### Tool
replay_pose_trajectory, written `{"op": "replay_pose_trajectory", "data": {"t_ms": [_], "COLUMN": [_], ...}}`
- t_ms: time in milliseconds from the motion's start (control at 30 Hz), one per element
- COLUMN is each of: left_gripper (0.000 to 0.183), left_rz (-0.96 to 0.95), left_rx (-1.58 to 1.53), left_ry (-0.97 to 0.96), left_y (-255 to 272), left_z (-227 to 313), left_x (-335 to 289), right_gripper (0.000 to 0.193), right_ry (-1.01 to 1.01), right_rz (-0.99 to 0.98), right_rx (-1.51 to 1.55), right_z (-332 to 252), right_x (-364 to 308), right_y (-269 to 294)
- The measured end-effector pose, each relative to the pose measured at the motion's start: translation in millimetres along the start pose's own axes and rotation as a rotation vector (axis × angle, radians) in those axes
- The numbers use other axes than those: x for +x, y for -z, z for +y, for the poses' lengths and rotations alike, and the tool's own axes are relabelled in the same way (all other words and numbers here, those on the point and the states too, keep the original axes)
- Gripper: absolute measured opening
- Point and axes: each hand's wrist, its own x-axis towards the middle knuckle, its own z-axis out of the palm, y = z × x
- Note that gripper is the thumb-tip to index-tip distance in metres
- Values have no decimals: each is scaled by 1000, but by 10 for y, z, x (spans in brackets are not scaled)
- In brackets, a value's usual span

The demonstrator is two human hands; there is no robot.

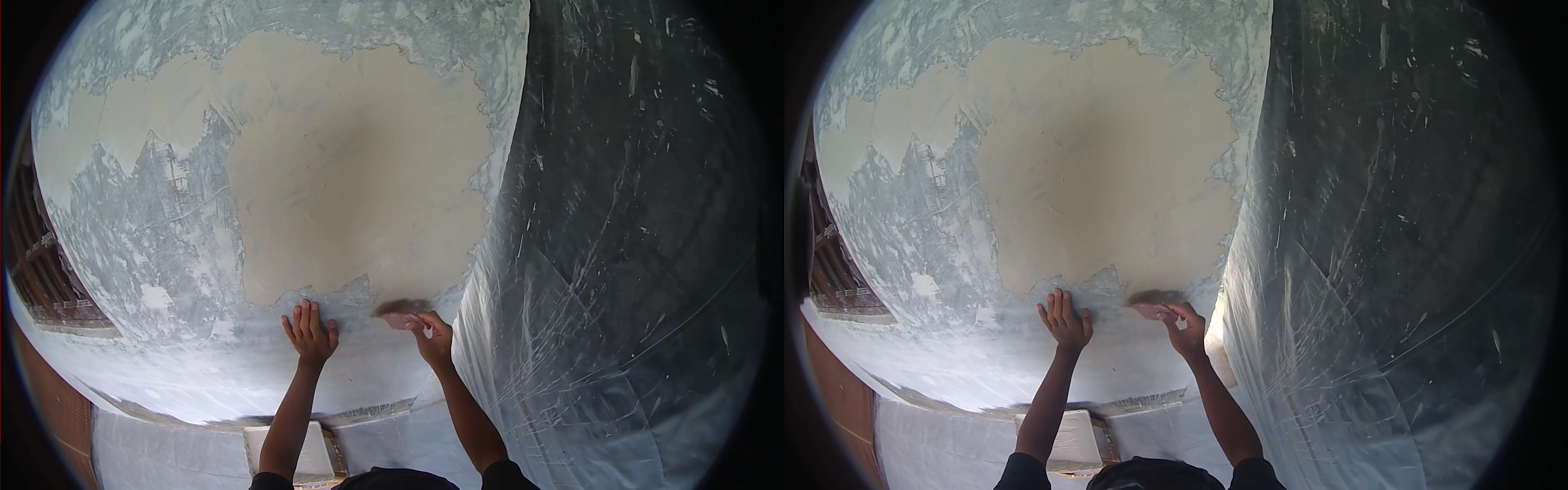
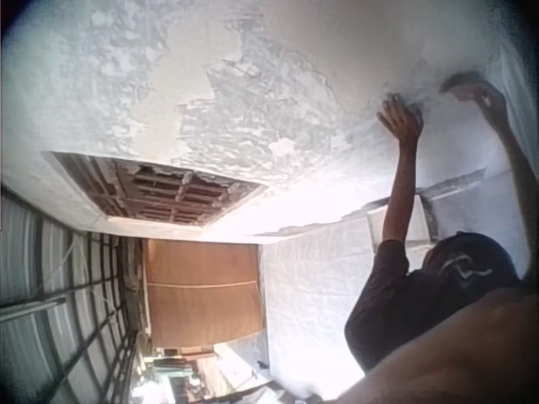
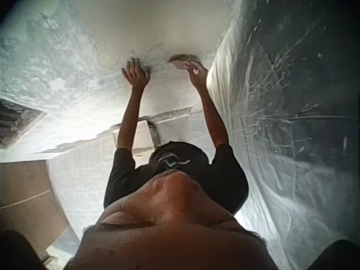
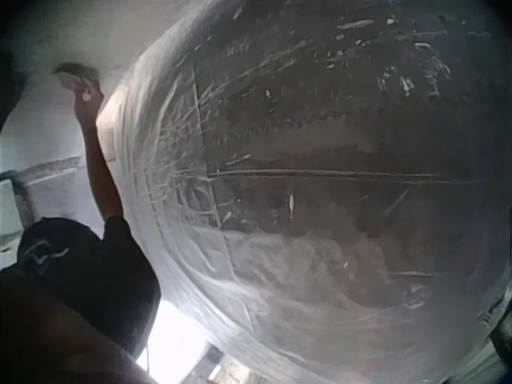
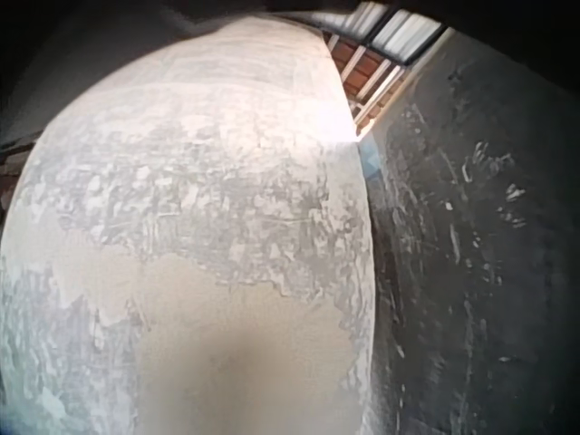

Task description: The person applies wall putty to a damaged section of a wall using a scraper.

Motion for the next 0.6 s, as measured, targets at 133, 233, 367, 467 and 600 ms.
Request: {"op": "replay_pose_trajectory", "data": {"t_ms": [133,233,367,467,600], "left_gripper": [54,52,50,50,50], "left_rz": [1,7,23,27,24], "left_rx": [1,-1,-18,-18,-14], "left_ry": [3,11,27,29,23], "left_y": [-7,-13,-29,-12,5], "left_z": [-21,-2,20,26,-4], "left_x": [-4,-29,-31,2,0], "right_gripper": [16,23,19,21,23], "right_ry": [5,-87,-26,-94,-90], "right_rz": [370,781,455,59,167], "right_rx": [413,565,503,196,158], "right_z": [-1,-15,-107,45,38], "right_x": [270,370,184,-29,73], "right_y": [186,531,375,17,30]}}
